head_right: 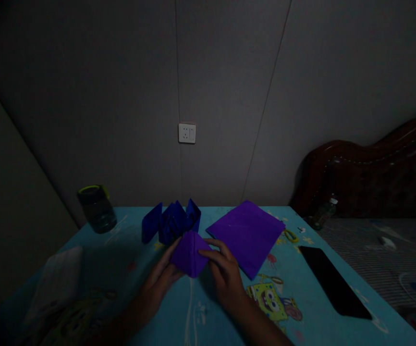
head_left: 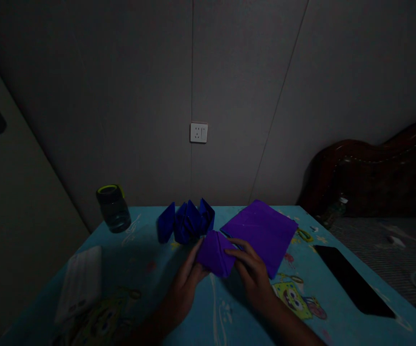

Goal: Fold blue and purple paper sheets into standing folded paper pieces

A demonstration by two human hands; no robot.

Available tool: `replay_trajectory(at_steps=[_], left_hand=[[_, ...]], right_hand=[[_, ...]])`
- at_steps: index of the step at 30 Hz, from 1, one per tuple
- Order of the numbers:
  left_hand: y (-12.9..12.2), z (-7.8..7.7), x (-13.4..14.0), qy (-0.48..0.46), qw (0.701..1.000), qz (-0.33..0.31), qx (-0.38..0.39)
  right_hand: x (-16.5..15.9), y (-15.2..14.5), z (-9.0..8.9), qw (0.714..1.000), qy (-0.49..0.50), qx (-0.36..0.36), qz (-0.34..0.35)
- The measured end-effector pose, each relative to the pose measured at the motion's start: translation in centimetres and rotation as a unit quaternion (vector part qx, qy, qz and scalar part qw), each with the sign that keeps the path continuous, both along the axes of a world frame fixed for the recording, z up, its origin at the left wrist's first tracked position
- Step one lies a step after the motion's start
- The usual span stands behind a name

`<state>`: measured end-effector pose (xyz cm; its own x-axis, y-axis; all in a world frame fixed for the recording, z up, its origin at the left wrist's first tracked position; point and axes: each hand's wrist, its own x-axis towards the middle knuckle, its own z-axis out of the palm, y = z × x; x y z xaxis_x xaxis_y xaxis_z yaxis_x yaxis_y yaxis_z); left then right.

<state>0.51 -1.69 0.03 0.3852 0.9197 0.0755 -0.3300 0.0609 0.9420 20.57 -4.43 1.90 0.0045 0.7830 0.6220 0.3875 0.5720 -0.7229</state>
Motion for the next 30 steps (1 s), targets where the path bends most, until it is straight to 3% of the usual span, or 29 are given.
replay_trajectory(at_steps=[3, 7, 10, 14, 18, 21, 23, 27, 30], left_hand=[[0.2, -0.6, 0.3, -0.081, 0.994, -0.019, -0.076], [0.0, -0.6, 0.3, -0.13, 0.985, -0.04, -0.106], [0.1, 0.1, 0.3, -0.04, 0.997, -0.023, -0.067], [0.6, 0.8, 0.4, 0.045, 0.999, -0.023, 0.007], [0.4, 0.6, 0.3, 0.153, 0.986, -0.003, 0.058], [-0.3, 0.7, 0.4, 0.249, 0.961, -0.002, 0.121], [-0.8, 0.9, 0.5, 0.297, 0.941, -0.009, 0.161], [-1.3, 1.0, 0.4, 0.323, 0.926, 0.005, 0.194], [-1.2, 0.6, 0.2, 0.323, 0.93, 0.024, 0.173]], right_hand=[[-0.1, 0.1, -0.1, 1.0, 0.02, 0.004, -0.006], [0.0, 0.3, -0.3, 0.999, 0.001, 0.041, 0.013], [-0.1, 0.3, -0.1, 0.996, -0.041, 0.057, 0.063], [-0.2, 0.1, 0.3, 0.989, -0.083, 0.025, 0.12], [-0.3, -0.1, 0.2, 0.99, -0.099, -0.042, 0.087], [-0.6, -0.3, -0.1, 0.986, -0.109, -0.114, 0.048], [-0.9, -0.5, -0.1, 0.98, -0.11, -0.157, 0.058], [-1.4, -0.6, 0.5, 0.973, -0.097, -0.185, 0.093], [-1.4, -0.5, 0.6, 0.977, -0.074, -0.18, 0.081]])
